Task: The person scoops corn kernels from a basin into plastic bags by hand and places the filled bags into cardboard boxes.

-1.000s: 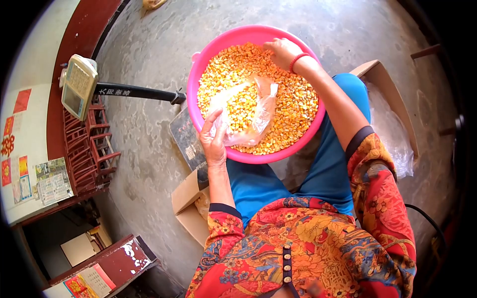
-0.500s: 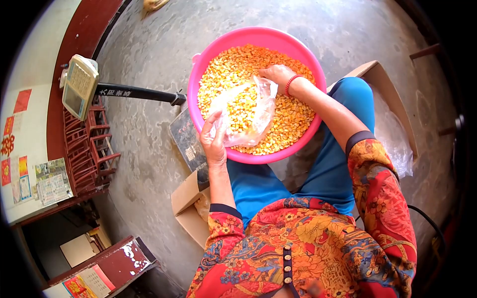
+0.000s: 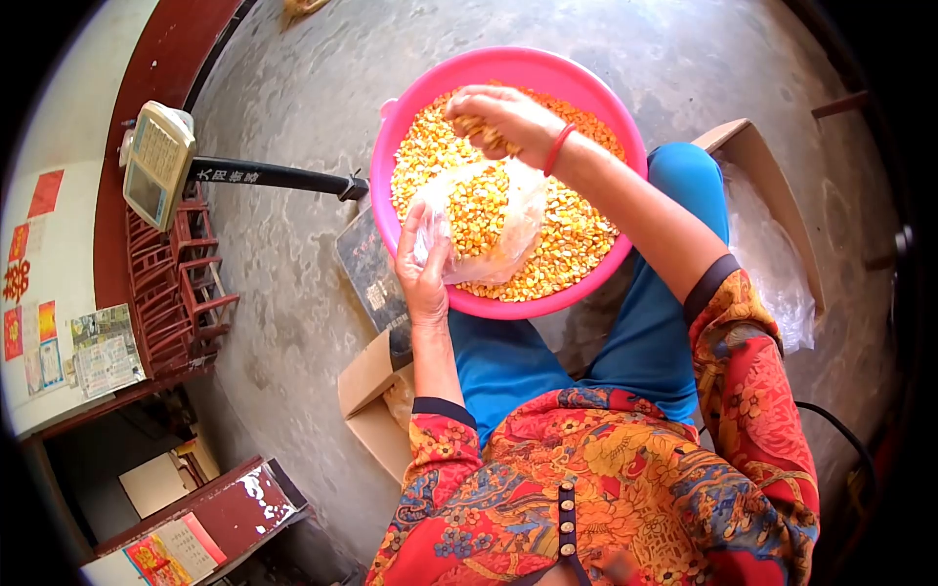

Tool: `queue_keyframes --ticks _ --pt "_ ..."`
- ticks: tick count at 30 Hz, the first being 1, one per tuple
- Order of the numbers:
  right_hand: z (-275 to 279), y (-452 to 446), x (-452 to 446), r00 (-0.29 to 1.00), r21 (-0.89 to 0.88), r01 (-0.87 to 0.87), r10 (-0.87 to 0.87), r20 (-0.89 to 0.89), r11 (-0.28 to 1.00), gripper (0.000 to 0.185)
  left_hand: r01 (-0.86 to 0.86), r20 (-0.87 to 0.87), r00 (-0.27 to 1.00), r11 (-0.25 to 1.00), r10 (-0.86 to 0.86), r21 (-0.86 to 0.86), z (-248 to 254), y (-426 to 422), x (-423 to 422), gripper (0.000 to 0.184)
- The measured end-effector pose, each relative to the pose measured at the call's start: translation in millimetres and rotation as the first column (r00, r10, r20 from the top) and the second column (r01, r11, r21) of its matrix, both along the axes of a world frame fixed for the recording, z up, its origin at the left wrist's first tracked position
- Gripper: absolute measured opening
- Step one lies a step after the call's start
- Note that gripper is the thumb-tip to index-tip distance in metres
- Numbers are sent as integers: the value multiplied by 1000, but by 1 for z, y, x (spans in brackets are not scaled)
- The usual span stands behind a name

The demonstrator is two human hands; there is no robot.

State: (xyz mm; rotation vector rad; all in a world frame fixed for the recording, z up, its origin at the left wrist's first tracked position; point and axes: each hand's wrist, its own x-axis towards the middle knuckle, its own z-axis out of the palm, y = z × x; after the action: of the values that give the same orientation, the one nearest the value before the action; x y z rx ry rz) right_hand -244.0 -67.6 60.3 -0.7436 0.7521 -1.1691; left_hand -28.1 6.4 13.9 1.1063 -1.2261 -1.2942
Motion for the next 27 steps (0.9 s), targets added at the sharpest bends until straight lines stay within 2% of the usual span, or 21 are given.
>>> queue_keyframes --ticks 2,4,5,6,8,10,11,12,13,14,16,17,18,20,21,23,27 --pt "1 6 16 987 -101 -109 96 -125 989 15 16 -1 1000 1000 -16 21 0 1 0 51" --pt "-13 10 32 958 -132 -281 270 -96 951 15 25 -38 999 999 -24 40 3 2 -2 54" --pt "-20 9 33 921 -248 -379 336 -196 892 15 26 -37 999 999 -25 40 5 2 -3 54" --pt "-13 15 31 860 -250 -449 340 -380 858 17 33 -41 999 998 -31 45 8 3 -4 54" --pt "2 20 22 743 -226 -549 346 -572 805 17 39 -45 998 998 -36 52 8 3 -4 54" --pt "-17 11 20 839 -336 -478 310 -447 812 16 31 -37 999 999 -29 29 6 2 -5 53" --pt "-23 5 14 862 -359 -418 240 -446 834 15 30 -37 999 999 -28 30 7 3 -6 53" --pt "-28 -1 8 871 -358 -352 163 -463 865 16 22 -27 999 999 -21 35 10 4 -8 51" --pt "-29 -5 -2 816 -347 -318 68 -575 882 15 15 -16 1000 999 -14 40 12 4 -9 50" --pt "-30 -9 -12 738 -343 -283 -25 -675 896 16 14 -17 1000 999 -14 40 11 4 -9 50" --pt "-45 -14 -28 317 -350 -307 -251 -914 885 16 7 6 1000 1000 -7 -29 9 2 -9 50" --pt "-52 -11 -35 74 -320 -324 -313 -947 890 18 7 5 1000 1000 -7 -29 10 2 -10 50" --pt "-72 -8 -37 -78 -407 -229 -433 -898 884 18 8 -6 1000 1000 -8 2 12 3 -10 49" --pt "-93 -30 -50 -285 14 -482 -142 -948 876 21 10 -16 1000 999 -10 34 13 3 -10 48" --pt "-96 -26 -52 -286 14 -482 -142 -947 876 21 -2 -9 1000 1000 2 3 11 3 -9 44" --pt "-103 -18 -55 -124 -195 -390 -262 -957 900 18 -13 -4 1000 999 13 -30 6 1 -8 41" --pt "-67 4 -44 -169 -226 -362 -302 -938 905 15 -12 18 1000 999 13 -32 0 -1 -3 44"
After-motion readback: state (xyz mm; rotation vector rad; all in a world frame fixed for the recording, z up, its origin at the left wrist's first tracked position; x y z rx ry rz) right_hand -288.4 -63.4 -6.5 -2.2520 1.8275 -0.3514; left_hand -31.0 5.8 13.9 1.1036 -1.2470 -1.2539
